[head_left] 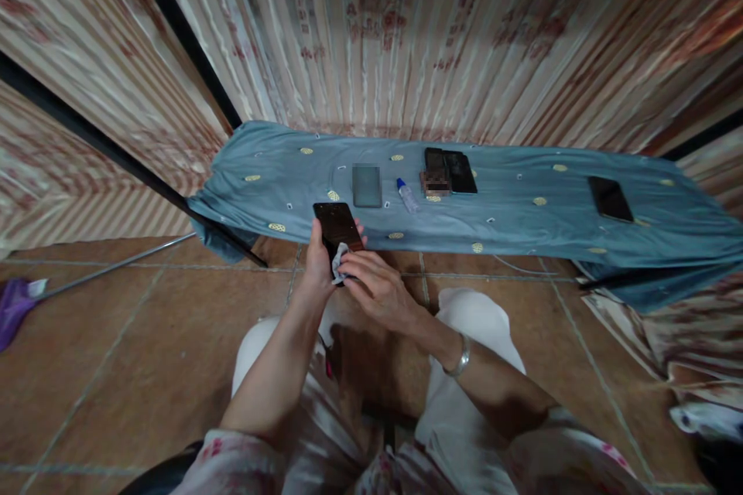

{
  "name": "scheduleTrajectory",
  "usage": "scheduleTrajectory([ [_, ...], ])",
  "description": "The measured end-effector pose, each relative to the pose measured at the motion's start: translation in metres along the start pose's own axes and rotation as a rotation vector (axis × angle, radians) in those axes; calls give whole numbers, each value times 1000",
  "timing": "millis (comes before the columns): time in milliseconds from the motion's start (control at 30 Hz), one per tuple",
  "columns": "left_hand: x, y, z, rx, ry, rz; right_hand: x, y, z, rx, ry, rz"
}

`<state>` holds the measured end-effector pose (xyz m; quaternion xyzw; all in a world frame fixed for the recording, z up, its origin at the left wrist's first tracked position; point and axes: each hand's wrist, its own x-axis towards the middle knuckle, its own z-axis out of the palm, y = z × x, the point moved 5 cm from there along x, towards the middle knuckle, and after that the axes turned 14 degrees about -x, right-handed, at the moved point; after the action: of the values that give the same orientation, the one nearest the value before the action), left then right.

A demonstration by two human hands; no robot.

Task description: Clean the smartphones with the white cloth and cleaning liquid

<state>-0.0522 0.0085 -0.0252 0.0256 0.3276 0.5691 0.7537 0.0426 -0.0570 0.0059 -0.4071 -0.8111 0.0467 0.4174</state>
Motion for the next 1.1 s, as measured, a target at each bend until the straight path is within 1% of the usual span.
scheduleTrajectory([
  [167, 2, 8, 1, -66, -22, 88, -5, 4, -5, -43, -32, -10],
  [267, 1, 5, 2, -53, -19, 48, -7, 13, -7, -84, -21, 3],
  [367, -2, -1, 2, 6, 3, -5, -9, 27, -8, -120, -14, 44],
  [467, -5, -9, 2, 56, 21, -9, -10, 40, -7, -138, -10, 99],
  [667, -11, -29, 5, 85, 26, -85, -9, 54, -8, -158, -7, 172],
  [833, -16, -46, 4, 75, 34, -158, -5, 68, -15, -186, 57, 235],
  [900, -17, -52, 5, 78, 19, -178, -4, 69, -17, -192, 71, 244],
  [967, -18, -56, 7, 88, -10, -161, -1, 65, -16, -186, 79, 219],
  [1033, -18, -58, 9, 100, -22, -112, 2, 57, -15, -184, 83, 180],
  [1100, -19, -57, 9, 109, -8, -41, 6, 51, -14, -197, 75, 156],
])
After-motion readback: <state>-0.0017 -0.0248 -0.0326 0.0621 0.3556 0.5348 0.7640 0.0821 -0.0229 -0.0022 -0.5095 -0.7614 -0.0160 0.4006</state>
